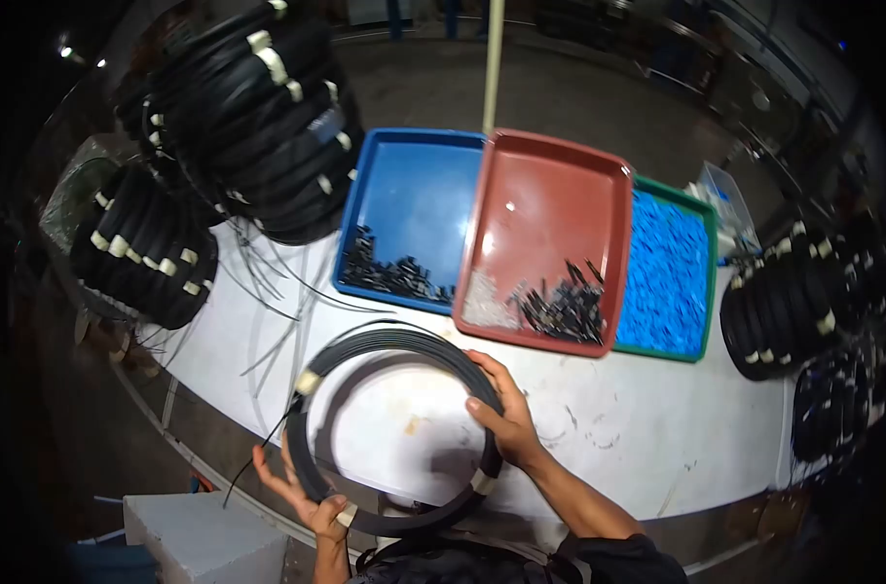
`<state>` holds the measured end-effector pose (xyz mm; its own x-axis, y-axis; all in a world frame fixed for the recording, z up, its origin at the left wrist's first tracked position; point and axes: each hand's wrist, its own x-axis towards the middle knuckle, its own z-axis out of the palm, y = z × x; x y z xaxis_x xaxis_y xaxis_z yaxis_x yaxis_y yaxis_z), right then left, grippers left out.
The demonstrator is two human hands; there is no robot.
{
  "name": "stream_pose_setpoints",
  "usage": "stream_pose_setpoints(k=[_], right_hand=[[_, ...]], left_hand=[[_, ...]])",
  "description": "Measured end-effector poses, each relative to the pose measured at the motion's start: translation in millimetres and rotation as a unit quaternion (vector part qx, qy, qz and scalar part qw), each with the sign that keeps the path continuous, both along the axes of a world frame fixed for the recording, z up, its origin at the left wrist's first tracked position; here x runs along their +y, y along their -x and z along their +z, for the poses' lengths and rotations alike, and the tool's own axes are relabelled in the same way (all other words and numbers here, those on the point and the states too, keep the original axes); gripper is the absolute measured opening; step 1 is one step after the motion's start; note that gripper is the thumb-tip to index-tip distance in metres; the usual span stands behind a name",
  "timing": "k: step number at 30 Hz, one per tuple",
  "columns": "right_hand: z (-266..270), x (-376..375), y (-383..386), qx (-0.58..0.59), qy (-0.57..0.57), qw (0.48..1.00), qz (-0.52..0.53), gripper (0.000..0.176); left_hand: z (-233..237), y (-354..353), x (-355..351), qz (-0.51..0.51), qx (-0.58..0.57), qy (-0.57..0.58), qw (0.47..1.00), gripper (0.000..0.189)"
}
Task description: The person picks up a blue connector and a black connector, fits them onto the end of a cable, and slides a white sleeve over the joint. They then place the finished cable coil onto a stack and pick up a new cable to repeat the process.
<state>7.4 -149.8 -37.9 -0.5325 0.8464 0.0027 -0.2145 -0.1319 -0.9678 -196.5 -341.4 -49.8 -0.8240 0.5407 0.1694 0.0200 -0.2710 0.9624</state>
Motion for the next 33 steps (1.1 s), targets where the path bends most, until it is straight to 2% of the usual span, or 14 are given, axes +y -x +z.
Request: stream_pose_setpoints(k=[3,4,6,10,14,16,17,19,20,23,27,29,30,33], right_hand=[[-35,-29,-48,-0.027,0.002,0.996,-0.081,0.063],[-40,-40,-60,-0.046,-0.001,0.992,-0.117,0.062],[-49,-53,-77,-0.061,-0.012,0.986,-0.154,0.061],[-64,-64,-96,-0.083,-0.043,0.970,-0.224,0.064],[-60,-75,-107,-0.123,-0.062,0.956,-0.257,0.062],[-64,-78,-113,-0.140,-0.071,0.951,-0.268,0.061],[-72,-80,-117,-0.155,-0.079,0.947,-0.269,0.061],[-75,-86,-125,-0.195,-0.084,0.938,-0.272,0.063],[-85,-88,-128,-0.192,-0.080,0.936,-0.284,0.062],[-85,-94,-137,-0.193,-0.061,0.938,-0.281,0.063],[-51,-91,-144,-0.270,-0.078,0.929,-0.242,0.057],[-37,-80,-147,-0.363,-0.066,0.907,-0.203,0.050],[-42,-69,-144,-0.380,-0.181,0.877,-0.229,0.046],[-31,-35,-127,-0.374,-0.298,0.841,-0.252,0.037]], left_hand=[[-39,-13,14,-0.147,0.025,-0.013,0.989,0.126],[-46,-16,16,-0.155,0.022,-0.015,0.988,0.126],[-47,-16,29,-0.237,0.059,0.002,0.970,0.124],[-44,-21,51,-0.332,0.085,0.006,0.939,0.120],[-59,-15,68,-0.343,0.171,0.052,0.922,0.119],[-54,-16,75,-0.337,0.269,0.122,0.894,0.119],[-51,-16,79,-0.338,0.274,0.118,0.893,0.119],[-49,-17,85,-0.358,0.331,0.166,0.857,0.120],[-51,-16,89,-0.371,0.356,0.152,0.844,0.118],[-41,-17,98,-0.389,0.367,0.185,0.825,0.117],[-40,-12,107,-0.406,0.351,0.171,0.826,0.118],[-51,-6,110,-0.400,0.336,0.170,0.836,0.112],[-53,-5,109,-0.387,0.336,0.178,0.840,0.107],[-50,-9,111,-0.344,0.290,0.167,0.877,0.089]])
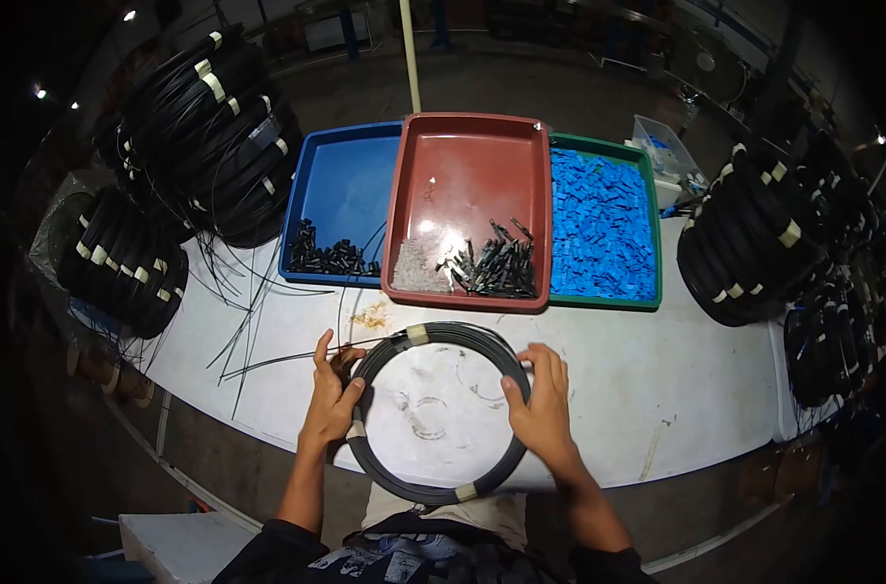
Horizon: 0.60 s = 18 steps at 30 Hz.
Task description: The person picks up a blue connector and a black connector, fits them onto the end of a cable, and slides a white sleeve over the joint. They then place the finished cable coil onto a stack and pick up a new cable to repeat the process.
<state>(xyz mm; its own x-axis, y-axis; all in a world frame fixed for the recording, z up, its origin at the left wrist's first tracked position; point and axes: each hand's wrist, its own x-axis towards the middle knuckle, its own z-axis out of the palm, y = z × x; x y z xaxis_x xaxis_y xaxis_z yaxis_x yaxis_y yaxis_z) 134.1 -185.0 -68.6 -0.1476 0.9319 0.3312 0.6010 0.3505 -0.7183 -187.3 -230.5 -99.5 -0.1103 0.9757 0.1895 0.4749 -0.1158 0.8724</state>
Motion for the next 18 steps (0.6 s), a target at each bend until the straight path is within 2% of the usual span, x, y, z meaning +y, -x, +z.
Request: stream_pose_setpoints(k=[1,2,3,4,5,6,7,8,10,11,14,15,18], right_hand=[[10,12,12,0.011,-0.016,1.000,0.022,0.027],[17,23,25,0.011,-0.014,1.000,0.025,0.027],[24,33,38,0.025,0.005,0.996,0.091,0.024],[29,43,52,0.039,0.022,0.987,0.157,0.020],[33,53,69,0.022,0.001,0.981,0.192,0.016],[38,62,84,-0.006,0.027,0.971,0.237,0.017],[34,73,99,-0.026,0.014,0.960,0.280,0.018],[25,84,113,-0.046,0.000,0.946,0.322,0.019],[16,94,143,-0.057,0.006,0.933,0.356,0.022],[18,97,155,-0.086,0.029,0.918,0.385,0.024],[18,98,188,-0.147,0.149,0.891,0.403,0.025],[13,97,194,-0.122,0.097,0.899,0.409,0.023],[6,100,202,-0.060,0.119,0.910,0.393,0.021]], left_hand=[[4,-5,-2,0.030,-0.013,-0.003,0.999,0.086],[7,-9,-4,0.061,-0.027,-0.008,0.998,0.084],[6,-10,-5,0.102,-0.010,-0.028,0.994,0.075],[8,-10,-6,0.106,-0.010,-0.028,0.994,0.075],[11,-9,-7,0.139,-0.019,-0.018,0.990,0.070],[12,-11,-8,0.172,-0.029,-0.007,0.985,0.066],[12,-15,-6,0.214,-0.070,-0.052,0.973,0.042],[11,-12,-8,0.216,-0.071,-0.052,0.972,0.042],[13,-7,-12,0.223,0.071,-0.007,0.972,0.016],[19,-13,-9,0.260,0.054,-0.033,0.964,0.012],[26,-17,-11,0.257,0.028,0.009,0.966,0.015],[22,-17,-11,0.261,0.021,0.023,0.965,0.022],[19,-15,-3,0.263,0.047,0.004,0.964,0.023]])
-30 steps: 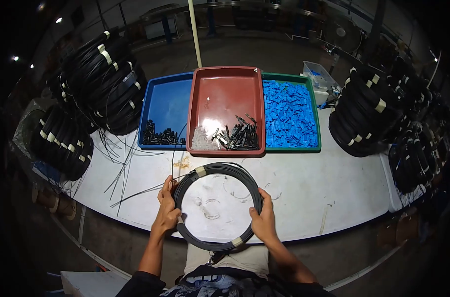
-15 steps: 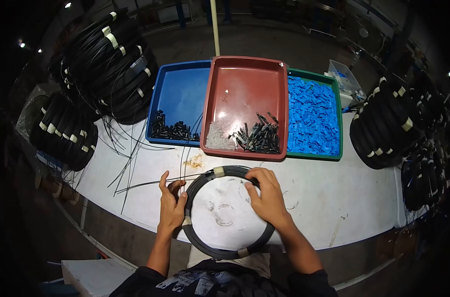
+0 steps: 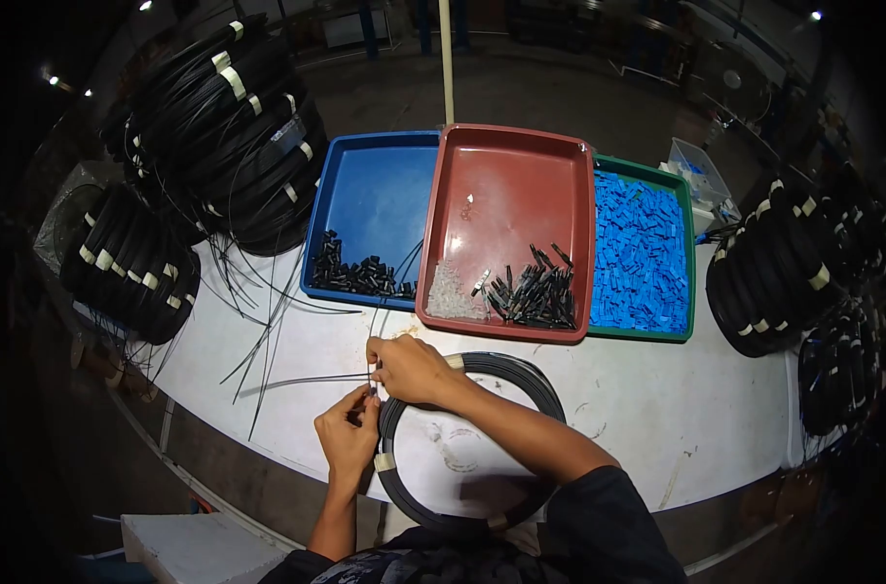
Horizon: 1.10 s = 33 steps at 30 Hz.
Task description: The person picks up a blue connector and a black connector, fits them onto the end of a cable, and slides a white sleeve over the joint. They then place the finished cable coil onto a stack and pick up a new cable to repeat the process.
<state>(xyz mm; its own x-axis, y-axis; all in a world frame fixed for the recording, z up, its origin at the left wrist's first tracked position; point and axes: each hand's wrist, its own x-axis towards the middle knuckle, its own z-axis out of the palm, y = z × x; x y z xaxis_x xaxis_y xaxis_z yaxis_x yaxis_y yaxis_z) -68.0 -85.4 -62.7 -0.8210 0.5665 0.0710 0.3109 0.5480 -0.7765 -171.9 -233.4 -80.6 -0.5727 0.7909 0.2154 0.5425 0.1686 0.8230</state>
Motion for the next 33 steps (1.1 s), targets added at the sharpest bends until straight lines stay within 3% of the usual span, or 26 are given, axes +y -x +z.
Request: stream_pose_setpoints(k=[5,8,12,15,16,18,19,21,23,27,29,30,32,33], right_hand=[[-3,-5,-1,0.038,0.033,0.999,-0.017,0.012],[-12,-2,2,0.086,-0.062,0.994,-0.003,0.010],[-2,0,-2,0.068,0.015,0.998,-0.008,0.008],[3,0,-2,0.115,0.099,0.982,-0.114,0.009],[-10,5,-2,0.170,0.119,0.971,-0.121,0.008],[-13,14,-8,0.211,0.299,0.923,-0.116,0.006],[-16,17,-13,0.211,0.298,0.923,-0.118,0.006],[-22,24,-20,0.305,0.413,0.854,-0.080,0.007],[-25,26,-24,0.312,0.412,0.855,-0.050,0.008],[-19,25,-24,0.264,0.358,0.895,0.000,0.007],[-10,18,-22,0.215,0.288,0.933,-0.025,0.004],[-8,16,-20,0.215,0.287,0.933,-0.026,0.004],[-7,12,-18,0.204,0.048,0.975,-0.069,0.003],[-6,9,-16,0.209,0.044,0.975,-0.065,0.005]], left_hand=[[-8,0,2,0.037,0.038,-0.023,0.998,0.022],[-11,0,-2,0.064,0.083,-0.049,0.993,0.021],[-17,-1,-12,0.116,0.024,-0.068,0.991,0.018],[-18,-3,-18,0.114,0.034,-0.088,0.989,0.019],[-18,-4,-18,0.114,0.022,-0.091,0.989,0.018],[-16,-4,-16,0.110,0.009,-0.096,0.989,0.018],[-15,-4,-16,0.107,-0.005,-0.092,0.990,0.018],[-15,-5,-14,0.103,-0.023,-0.089,0.990,0.018],[-18,-2,-11,0.105,-0.110,-0.077,0.985,0.019],[-7,-1,-5,0.078,-0.127,-0.005,0.989,0.020],[-5,-2,-1,0.031,0.033,-0.053,0.998,0.021],[-5,-1,0,0.030,0.033,-0.054,0.998,0.021],[-7,2,2,-0.024,0.042,-0.018,0.999,0.021],[-6,3,2,-0.035,0.048,-0.004,0.998,0.020]])
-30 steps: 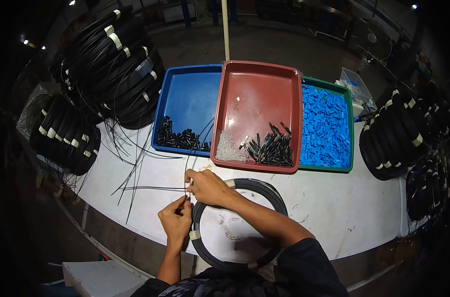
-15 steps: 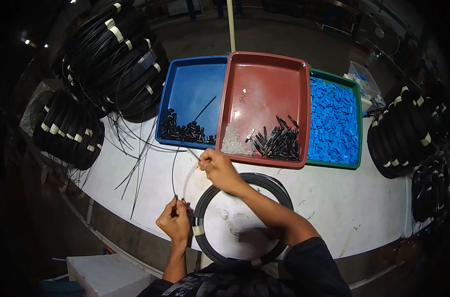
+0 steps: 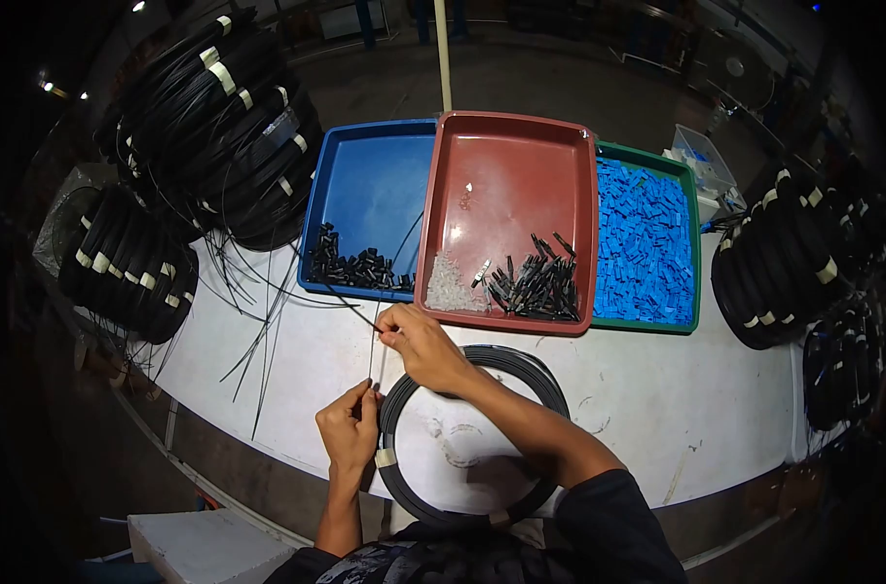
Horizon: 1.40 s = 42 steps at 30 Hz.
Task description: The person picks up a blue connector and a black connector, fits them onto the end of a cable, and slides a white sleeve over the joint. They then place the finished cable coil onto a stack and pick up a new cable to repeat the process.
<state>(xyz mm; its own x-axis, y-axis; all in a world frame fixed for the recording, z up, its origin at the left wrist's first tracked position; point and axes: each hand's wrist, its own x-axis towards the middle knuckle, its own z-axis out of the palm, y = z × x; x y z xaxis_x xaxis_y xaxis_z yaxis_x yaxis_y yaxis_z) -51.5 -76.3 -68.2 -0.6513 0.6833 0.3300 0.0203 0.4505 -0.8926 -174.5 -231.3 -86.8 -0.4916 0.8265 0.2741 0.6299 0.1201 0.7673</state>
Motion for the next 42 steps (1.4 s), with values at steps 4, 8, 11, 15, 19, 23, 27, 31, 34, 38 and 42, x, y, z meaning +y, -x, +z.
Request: stream_pose_setpoints(k=[4,8,11,15,19,23,27,31,34,38,42], right_hand=[[-2,-8,6,-0.026,-0.083,0.996,0.022,0.007],[-4,-15,8,-0.076,-0.228,0.971,0.009,0.010],[0,-15,9,-0.100,-0.352,0.930,-0.022,0.012],[3,-11,5,-0.140,-0.389,0.910,-0.027,0.015],[9,-15,2,-0.212,-0.360,0.908,-0.038,0.014],[3,-21,6,-0.232,-0.295,0.926,-0.047,0.015],[-3,-22,8,-0.256,-0.258,0.930,-0.048,0.019],[0,-20,12,-0.285,-0.234,0.929,-0.044,0.020],[3,-12,13,-0.305,-0.204,0.929,-0.042,0.027],[-4,-3,1,-0.314,-0.169,0.931,-0.079,0.033],[-21,-5,-20,-0.210,-0.178,0.944,-0.180,0.010]], left_hand=[[5,-15,-5,0.057,-0.096,-0.030,0.993,0.020],[-3,-11,-10,0.067,-0.144,-0.043,0.986,0.021],[-3,-9,-8,0.028,-0.099,-0.065,0.993,0.019],[-8,-11,-6,0.047,-0.127,-0.086,0.987,0.019],[-3,-3,-4,-0.011,-0.093,-0.047,0.994,0.018],[9,0,-5,-0.059,-0.111,0.012,0.992,0.029],[23,-14,-20,-0.102,-0.071,0.035,0.992,0.054],[20,-26,-29,-0.107,0.000,0.065,0.992,0.064],[16,-17,-23,-0.169,-0.047,0.068,0.982,0.060],[23,4,6,-0.256,-0.058,0.090,0.961,0.061],[28,21,56,-0.382,0.002,0.086,0.920,0.062]])
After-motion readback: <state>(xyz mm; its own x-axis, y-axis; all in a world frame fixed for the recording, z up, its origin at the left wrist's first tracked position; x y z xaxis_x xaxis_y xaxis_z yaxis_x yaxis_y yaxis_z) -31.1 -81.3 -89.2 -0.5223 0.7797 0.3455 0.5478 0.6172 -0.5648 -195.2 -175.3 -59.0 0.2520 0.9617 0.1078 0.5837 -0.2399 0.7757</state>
